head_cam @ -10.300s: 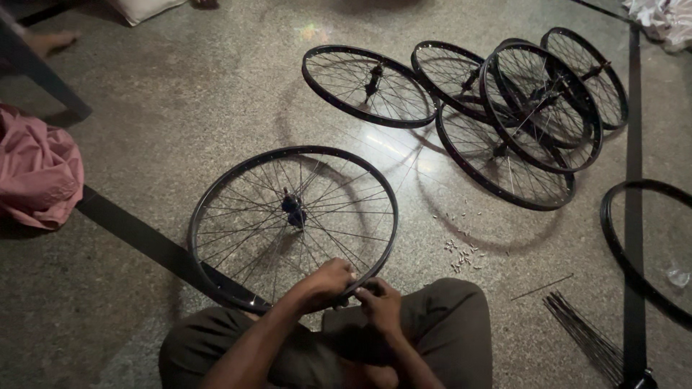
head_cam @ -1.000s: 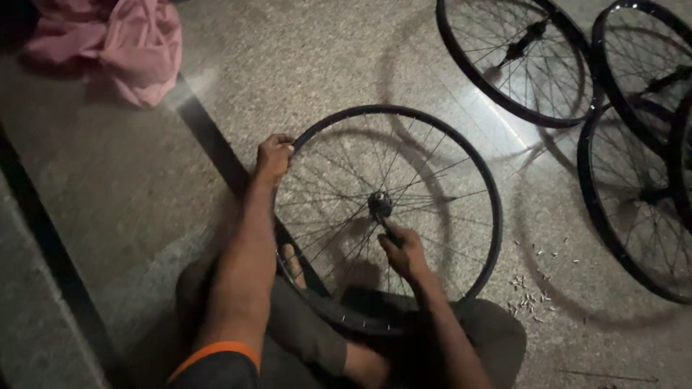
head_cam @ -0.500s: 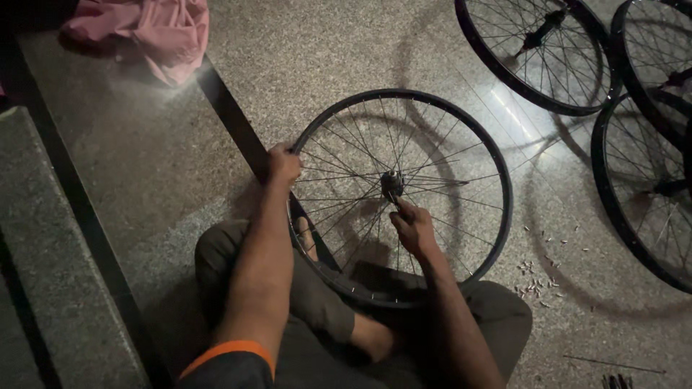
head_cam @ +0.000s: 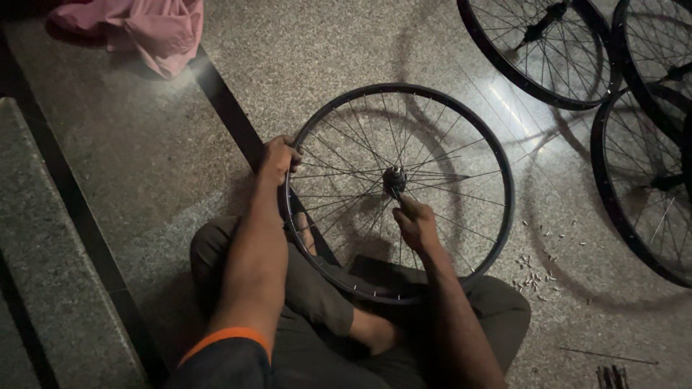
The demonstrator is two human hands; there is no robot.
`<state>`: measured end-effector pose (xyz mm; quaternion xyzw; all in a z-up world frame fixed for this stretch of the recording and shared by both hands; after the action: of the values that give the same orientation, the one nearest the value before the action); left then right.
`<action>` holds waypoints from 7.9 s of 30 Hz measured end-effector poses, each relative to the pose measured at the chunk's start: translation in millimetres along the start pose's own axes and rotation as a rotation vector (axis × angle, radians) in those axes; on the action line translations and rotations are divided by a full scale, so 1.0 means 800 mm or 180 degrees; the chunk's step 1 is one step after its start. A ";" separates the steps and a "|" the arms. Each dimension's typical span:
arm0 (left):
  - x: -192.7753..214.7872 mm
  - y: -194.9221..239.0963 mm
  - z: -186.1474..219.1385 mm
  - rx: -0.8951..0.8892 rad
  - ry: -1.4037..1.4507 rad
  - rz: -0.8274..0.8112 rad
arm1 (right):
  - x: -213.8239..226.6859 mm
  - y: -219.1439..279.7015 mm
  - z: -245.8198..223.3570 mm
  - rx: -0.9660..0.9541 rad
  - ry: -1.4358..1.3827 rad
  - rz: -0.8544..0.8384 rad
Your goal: The person sits on the floor and laces a bicycle wheel by inserting spokes into the hub and rim. They repeatedly insert a spoke, thread it through the rim, and secure it with a nipple. Several other bicycle wheels are visible nearby.
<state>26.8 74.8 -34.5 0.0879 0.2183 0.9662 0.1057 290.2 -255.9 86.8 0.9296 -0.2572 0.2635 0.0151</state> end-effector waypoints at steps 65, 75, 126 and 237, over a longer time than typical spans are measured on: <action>0.011 0.277 -0.017 -0.0395 0.0356 0.1060 | 0.033 0.020 0.006 -0.0628 -0.0352 0.0457; 0.005 0.234 -0.045 0.0140 0.1412 0.0568 | 0.043 0.020 -0.004 -0.0410 -0.0072 0.0565; -0.021 0.056 0.053 -0.0401 -0.0413 0.0152 | 0.018 0.012 -0.013 -0.0862 0.0386 0.0158; -0.241 0.387 0.026 -0.2007 -0.0595 -0.0324 | -0.037 -0.019 0.116 -0.2947 -0.4146 0.1214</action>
<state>165.3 -237.1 96.5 0.1281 -0.0979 0.9674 0.1954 320.7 -244.3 -6.3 0.7362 -0.4507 -0.4636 0.1997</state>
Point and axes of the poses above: each hand's wrist, its own y-axis away from the middle knuckle, its own x-axis out of the back of the hand, z = x × y, the point moved 9 cm from there along -y, towards the middle knuckle, and after that the axes turned 6 degrees about z, right-handed, at the moved point
